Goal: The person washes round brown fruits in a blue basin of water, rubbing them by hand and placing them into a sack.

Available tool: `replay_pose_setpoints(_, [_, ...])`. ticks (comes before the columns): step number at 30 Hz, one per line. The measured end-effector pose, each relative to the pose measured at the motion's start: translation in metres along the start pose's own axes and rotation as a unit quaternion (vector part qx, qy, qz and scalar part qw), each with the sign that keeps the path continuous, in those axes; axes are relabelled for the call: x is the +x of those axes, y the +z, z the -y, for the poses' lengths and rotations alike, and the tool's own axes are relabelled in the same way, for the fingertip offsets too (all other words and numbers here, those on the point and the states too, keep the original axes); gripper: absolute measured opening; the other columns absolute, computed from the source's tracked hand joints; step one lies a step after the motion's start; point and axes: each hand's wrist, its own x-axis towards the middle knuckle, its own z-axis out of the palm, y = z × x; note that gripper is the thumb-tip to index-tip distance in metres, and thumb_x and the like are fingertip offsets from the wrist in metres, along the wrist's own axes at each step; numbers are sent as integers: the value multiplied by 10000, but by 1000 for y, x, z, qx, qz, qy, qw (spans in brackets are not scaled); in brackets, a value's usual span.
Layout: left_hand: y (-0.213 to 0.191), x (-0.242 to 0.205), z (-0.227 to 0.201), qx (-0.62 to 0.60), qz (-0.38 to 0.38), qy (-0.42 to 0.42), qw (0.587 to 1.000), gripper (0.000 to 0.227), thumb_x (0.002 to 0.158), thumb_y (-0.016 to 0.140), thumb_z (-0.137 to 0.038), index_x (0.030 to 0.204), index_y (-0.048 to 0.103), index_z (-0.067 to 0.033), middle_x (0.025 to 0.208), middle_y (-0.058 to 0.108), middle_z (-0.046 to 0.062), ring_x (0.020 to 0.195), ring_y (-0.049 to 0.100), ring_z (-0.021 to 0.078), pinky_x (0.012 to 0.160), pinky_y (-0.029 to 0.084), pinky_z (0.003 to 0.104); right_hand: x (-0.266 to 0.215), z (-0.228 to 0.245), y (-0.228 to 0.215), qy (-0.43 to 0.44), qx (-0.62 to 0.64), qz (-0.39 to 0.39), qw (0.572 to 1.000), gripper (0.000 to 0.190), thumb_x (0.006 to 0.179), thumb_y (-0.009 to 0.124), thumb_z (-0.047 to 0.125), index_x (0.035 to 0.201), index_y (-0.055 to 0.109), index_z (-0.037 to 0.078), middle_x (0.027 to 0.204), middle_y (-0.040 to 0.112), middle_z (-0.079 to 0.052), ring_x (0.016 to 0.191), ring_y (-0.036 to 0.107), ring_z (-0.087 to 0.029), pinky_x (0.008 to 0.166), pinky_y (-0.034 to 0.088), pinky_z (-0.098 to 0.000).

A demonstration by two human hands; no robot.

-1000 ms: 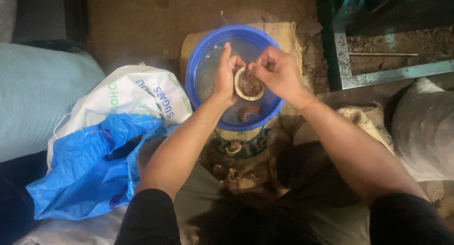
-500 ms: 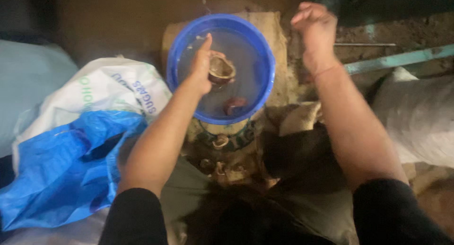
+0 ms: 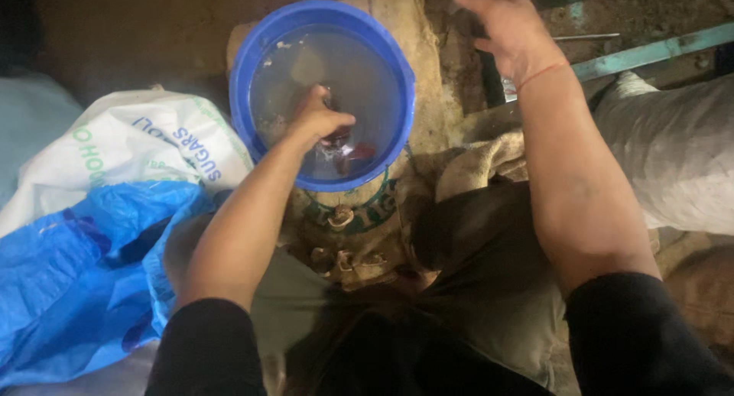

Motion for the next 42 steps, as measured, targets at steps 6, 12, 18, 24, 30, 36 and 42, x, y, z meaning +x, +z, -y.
replay_pose_setpoints(6, [57,57,67,361,52,56,929,582,753,812,-402,1240,704,-103,1296,672,193,1205,650,383,1029,529,472,-43,-26,107,-191,-508,300,784,262,905,756,316,955,817,66,889,744,-226,888,714,-416,887,543,-486])
replay_pose_setpoints(12, [66,68,108,321,-109,99,935,372,922,631,-190,1283,649,-104,1130,700,269,1104,656,456,984,495,557,-68,-76,171,-208,-638,358,649,358,754,761,107,1098,726,16,1198,682,-221,1147,623,-387,967,511,-480])
replay_pose_setpoints(18, [29,41,78,-11,-75,29,997,347,905,520,-172,1170,699,-37,933,741,170,770,726,327,670,546,472,-89,-60,175,-292,-441,298,795,606,739,773,112,1316,630,-6,1275,634,-243,1232,543,-397,1010,476,-458])
replay_pose_setpoints(24, [5,24,38,-374,40,-125,918,447,1017,516,-432,1179,701,-58,924,705,119,697,623,198,535,451,325,-96,-38,193,-302,-467,210,804,367,809,780,57,1164,686,52,1141,710,-140,1195,599,-344,1028,459,-488])
replay_pose_setpoints(30, [11,11,25,-456,-27,-10,889,509,922,527,-557,1224,698,-185,1262,647,59,1093,589,187,856,476,346,-106,-41,202,-203,-192,200,939,435,884,653,46,1310,716,111,1227,746,-100,1189,724,-246,1095,539,-420])
replay_pose_setpoints(36, [2,16,25,-408,-48,-83,908,609,959,490,-628,1211,714,-121,1133,672,79,1001,599,218,792,452,364,-119,-20,190,-553,-476,130,672,443,869,732,197,1234,648,-40,1247,697,-165,1220,677,-288,1232,51,-605])
replay_pose_setpoints(42, [-11,8,15,-521,-16,-150,840,523,950,517,-589,1110,682,-119,958,666,81,811,616,231,664,479,398,-112,-23,205,-318,-400,205,834,289,793,736,53,1081,712,61,1128,752,-132,1151,710,-288,1283,341,-453])
